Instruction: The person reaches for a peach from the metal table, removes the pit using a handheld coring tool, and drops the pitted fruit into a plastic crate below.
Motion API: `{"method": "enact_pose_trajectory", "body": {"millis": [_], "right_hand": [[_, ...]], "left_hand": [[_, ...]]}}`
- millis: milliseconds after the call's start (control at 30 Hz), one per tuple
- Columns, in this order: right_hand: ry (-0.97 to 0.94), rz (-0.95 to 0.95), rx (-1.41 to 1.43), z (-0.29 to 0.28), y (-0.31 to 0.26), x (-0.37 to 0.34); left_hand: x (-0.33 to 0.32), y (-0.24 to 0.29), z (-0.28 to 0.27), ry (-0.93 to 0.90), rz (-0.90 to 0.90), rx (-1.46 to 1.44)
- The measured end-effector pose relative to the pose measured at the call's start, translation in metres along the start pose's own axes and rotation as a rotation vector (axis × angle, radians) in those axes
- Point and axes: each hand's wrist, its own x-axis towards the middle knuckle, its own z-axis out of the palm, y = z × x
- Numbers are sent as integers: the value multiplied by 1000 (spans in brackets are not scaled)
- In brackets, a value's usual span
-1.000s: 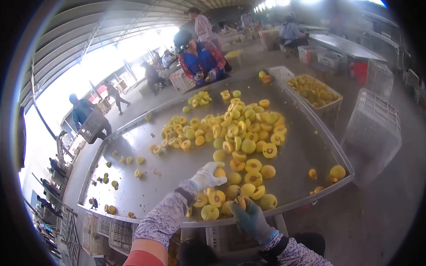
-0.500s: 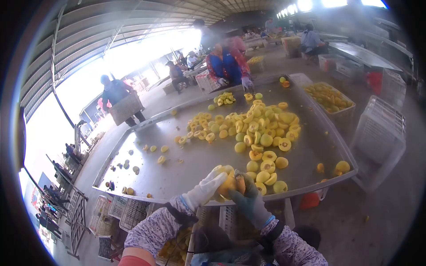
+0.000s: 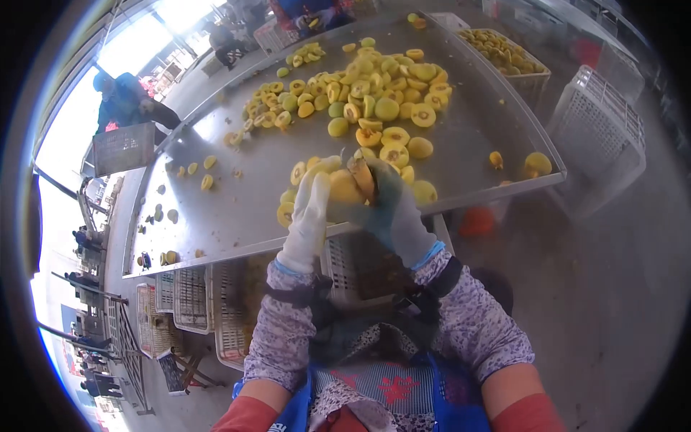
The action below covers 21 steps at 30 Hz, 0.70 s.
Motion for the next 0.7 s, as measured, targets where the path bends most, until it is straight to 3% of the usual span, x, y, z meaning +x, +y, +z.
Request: {"method": "enact_pose_trajectory", "body": {"millis": [33,100,133,200,233,267,333,367,400,467,500,533,567,600,700], "right_hand": [[11,17,-10,-3,-4,-2],[80,-8,22,-4,-13,-1],[86,1,9,-5,-12,-1],[109,-67,-173,-4,-7,-3],[109,-50,-177,-3,-4,-3],[108,-48,-217,-3,-2,-1],[97,-47,-257,1,3,3],[135,-62,-285,4,7,5],[175,-76,-313,6,9,6],[125,-23,-161,5,2,6],[74,21,-7,5,-2,7],[72,26,-7,3,-1,8],[3,-39,-149,-1,0,10],[-68,-104,-290,-2,1,11],[-56,-129,-302,1,-2,8]], "left_hand": [[1,-12,1,-10,-16,-14],[7,-36,2,21,399,391],[10,-42,3,17,392,377],[10,-48,-1,-38,-79,-193],[10,-47,-2,-52,48,46],[9,-47,-2,-49,32,41],[10,-47,-4,31,232,237],[17,-61,-12,74,571,762],[15,-59,-10,74,565,760],[10,-51,-2,45,156,-164],[11,-50,-6,46,153,-165],[13,-48,-14,5,16,-144],[15,-47,-19,-34,-119,-123],[16,-50,-22,-27,-120,-122],[12,-58,-26,-66,409,364]]}}
